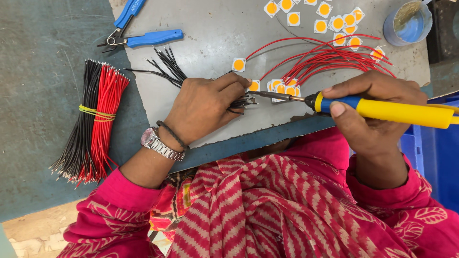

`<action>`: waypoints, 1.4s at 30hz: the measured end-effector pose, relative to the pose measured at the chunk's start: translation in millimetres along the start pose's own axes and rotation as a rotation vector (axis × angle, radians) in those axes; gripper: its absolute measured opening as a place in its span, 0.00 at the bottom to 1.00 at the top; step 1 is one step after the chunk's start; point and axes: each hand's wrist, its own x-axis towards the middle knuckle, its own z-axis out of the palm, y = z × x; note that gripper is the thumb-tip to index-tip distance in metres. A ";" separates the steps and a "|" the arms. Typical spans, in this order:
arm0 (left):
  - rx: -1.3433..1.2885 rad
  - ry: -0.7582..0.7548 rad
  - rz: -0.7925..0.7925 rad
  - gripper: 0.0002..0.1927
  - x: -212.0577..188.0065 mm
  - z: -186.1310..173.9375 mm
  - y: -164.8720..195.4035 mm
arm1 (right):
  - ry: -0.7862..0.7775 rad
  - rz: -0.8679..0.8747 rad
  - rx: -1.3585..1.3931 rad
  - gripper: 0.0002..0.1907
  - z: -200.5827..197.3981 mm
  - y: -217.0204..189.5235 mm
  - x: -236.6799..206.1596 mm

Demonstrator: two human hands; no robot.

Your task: The person uses a soldering iron to attach red and black wires to small square LED modules on a workbench. They repeatedly pick up wires, align them with the LED contacts, and apply solder to secure the connections.

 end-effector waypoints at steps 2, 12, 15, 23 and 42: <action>0.000 0.001 -0.003 0.15 -0.4 0.6 0.0 | -0.021 -0.001 -0.007 0.15 0.2 -5.0 3.5; -0.004 -0.004 -0.008 0.16 -0.6 2.3 1.4 | -0.092 0.006 -0.084 0.11 0.8 -16.8 17.6; 0.003 -0.002 -0.015 0.16 -0.3 3.1 2.1 | -0.080 -0.011 -0.046 0.11 -0.3 -14.7 15.6; 0.008 0.009 -0.021 0.16 -1.0 4.3 3.0 | -0.037 -0.029 0.033 0.15 -2.5 -10.5 10.4; -0.003 0.008 -0.028 0.17 -1.6 2.8 4.8 | 0.147 0.086 0.199 0.15 -19.9 3.8 -9.2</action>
